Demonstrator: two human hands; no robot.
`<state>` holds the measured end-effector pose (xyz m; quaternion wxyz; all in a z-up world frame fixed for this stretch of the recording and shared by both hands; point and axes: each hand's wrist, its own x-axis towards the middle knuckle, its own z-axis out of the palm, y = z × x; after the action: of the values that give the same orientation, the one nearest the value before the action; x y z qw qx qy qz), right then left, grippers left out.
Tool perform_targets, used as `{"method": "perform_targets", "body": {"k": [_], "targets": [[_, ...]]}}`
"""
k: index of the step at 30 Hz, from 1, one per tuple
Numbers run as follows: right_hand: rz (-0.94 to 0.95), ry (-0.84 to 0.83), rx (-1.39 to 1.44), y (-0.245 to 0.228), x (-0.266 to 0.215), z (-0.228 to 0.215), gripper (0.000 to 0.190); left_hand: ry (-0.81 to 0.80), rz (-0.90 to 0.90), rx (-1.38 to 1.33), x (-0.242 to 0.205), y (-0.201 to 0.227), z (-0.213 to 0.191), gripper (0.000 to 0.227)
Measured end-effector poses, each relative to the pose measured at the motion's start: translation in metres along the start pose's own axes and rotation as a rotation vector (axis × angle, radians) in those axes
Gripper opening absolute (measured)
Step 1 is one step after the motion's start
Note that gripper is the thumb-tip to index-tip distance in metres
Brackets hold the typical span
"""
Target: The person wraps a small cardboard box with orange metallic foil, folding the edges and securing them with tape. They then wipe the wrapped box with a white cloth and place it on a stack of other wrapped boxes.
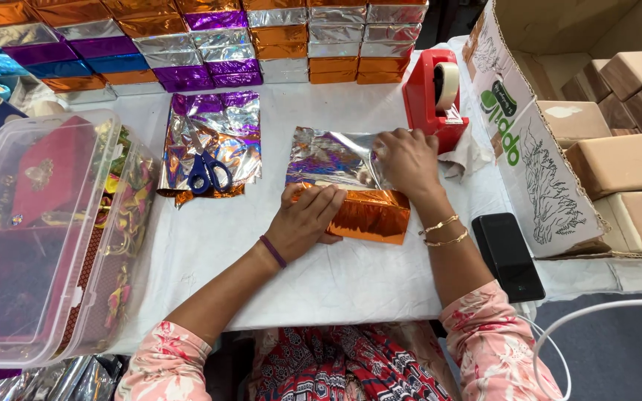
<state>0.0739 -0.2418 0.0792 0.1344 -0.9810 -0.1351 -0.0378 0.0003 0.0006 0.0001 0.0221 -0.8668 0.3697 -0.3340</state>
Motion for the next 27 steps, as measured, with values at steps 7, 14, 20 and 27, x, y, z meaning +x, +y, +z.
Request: {"method": "perform_targets", "body": {"k": [7, 14, 20, 27], "targets": [[-0.4, 0.026, 0.318, 0.012, -0.02, -0.013, 0.038, -0.033, -0.024, 0.015, 0.003, 0.002, -0.005, 0.098], [-0.253, -0.155, -0.022, -0.004, -0.042, -0.025, 0.048, -0.026, -0.038, -0.015, 0.002, 0.001, 0.0, 0.098], [-0.156, -0.12, -0.103, 0.013, -0.019, -0.001, 0.051, -0.057, -0.039, -0.158, 0.015, -0.01, -0.003, 0.101], [-0.176, 0.257, 0.18, 0.077, 0.034, 0.076, 0.049, -0.486, -0.174, -0.435, 0.062, -0.039, 0.006, 0.112]]}}
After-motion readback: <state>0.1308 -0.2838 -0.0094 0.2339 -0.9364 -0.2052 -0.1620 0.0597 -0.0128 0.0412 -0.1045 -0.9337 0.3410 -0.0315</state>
